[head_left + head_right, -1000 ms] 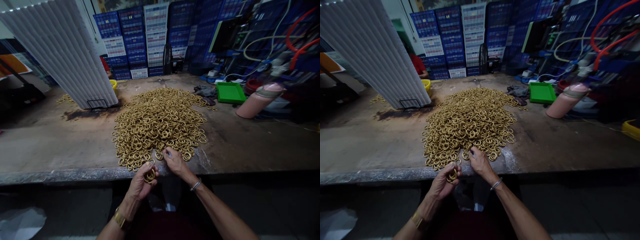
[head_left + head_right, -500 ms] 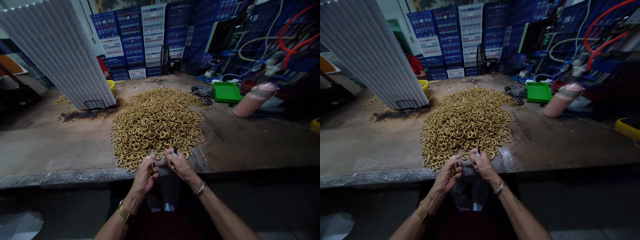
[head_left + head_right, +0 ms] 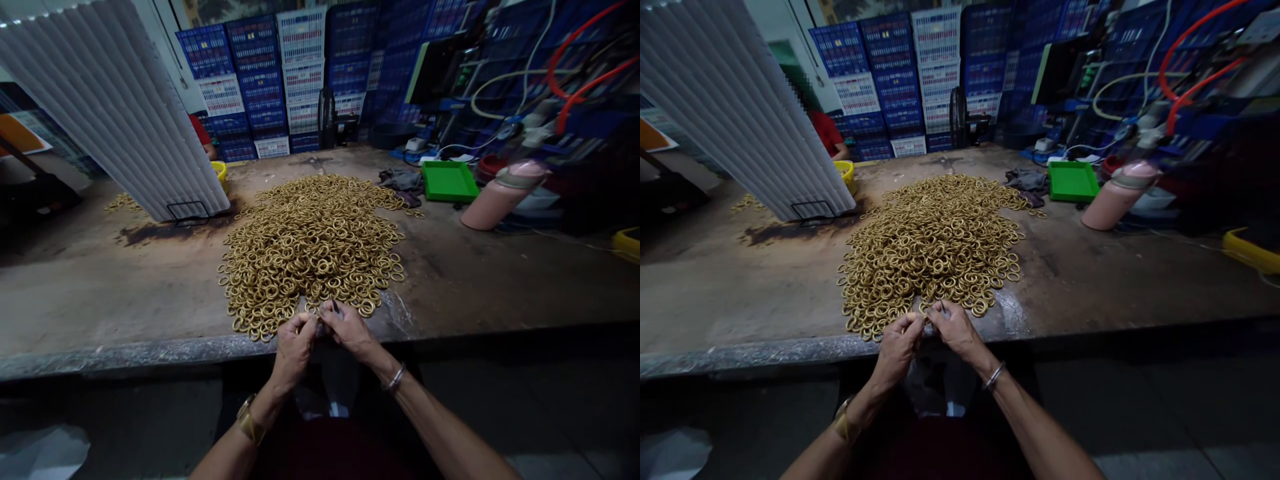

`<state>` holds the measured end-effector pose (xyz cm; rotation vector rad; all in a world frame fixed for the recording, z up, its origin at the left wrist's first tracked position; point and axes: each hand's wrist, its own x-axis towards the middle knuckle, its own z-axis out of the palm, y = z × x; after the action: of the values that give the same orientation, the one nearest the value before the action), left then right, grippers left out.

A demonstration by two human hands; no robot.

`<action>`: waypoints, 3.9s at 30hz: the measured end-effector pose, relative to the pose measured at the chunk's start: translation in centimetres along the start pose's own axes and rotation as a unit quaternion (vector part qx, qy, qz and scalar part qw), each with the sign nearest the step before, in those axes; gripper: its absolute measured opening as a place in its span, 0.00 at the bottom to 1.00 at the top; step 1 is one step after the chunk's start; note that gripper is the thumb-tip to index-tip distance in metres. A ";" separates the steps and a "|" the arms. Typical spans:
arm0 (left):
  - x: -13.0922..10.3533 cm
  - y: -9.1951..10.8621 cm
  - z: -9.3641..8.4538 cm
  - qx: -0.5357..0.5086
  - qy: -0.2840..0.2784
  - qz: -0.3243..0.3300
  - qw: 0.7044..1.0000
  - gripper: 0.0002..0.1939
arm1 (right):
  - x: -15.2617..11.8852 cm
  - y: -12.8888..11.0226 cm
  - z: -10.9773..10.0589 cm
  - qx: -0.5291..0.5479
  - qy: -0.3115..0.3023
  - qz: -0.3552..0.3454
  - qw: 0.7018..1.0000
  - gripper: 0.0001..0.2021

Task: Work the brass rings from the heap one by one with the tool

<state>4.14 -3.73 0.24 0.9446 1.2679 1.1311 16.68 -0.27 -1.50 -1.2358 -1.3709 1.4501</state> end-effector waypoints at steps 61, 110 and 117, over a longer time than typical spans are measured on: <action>-1.1 -1.8 -2.1 -0.408 -0.119 -0.251 0.869 0.15 | 2.3 1.4 -0.2 -0.423 0.113 -0.176 0.881 0.06; 0.4 -0.2 -0.9 0.028 -0.037 0.023 0.999 0.11 | 0.0 -0.8 0.3 -0.063 0.054 -0.022 0.996 0.13; 0.2 -0.9 -1.3 -0.097 -0.117 -0.082 0.985 0.13 | -0.4 -0.5 0.4 -0.030 0.028 -0.008 0.999 0.12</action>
<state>2.97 -3.76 -0.78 0.7866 1.0051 0.9644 16.36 -0.68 -0.97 -1.2921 -1.3926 1.3622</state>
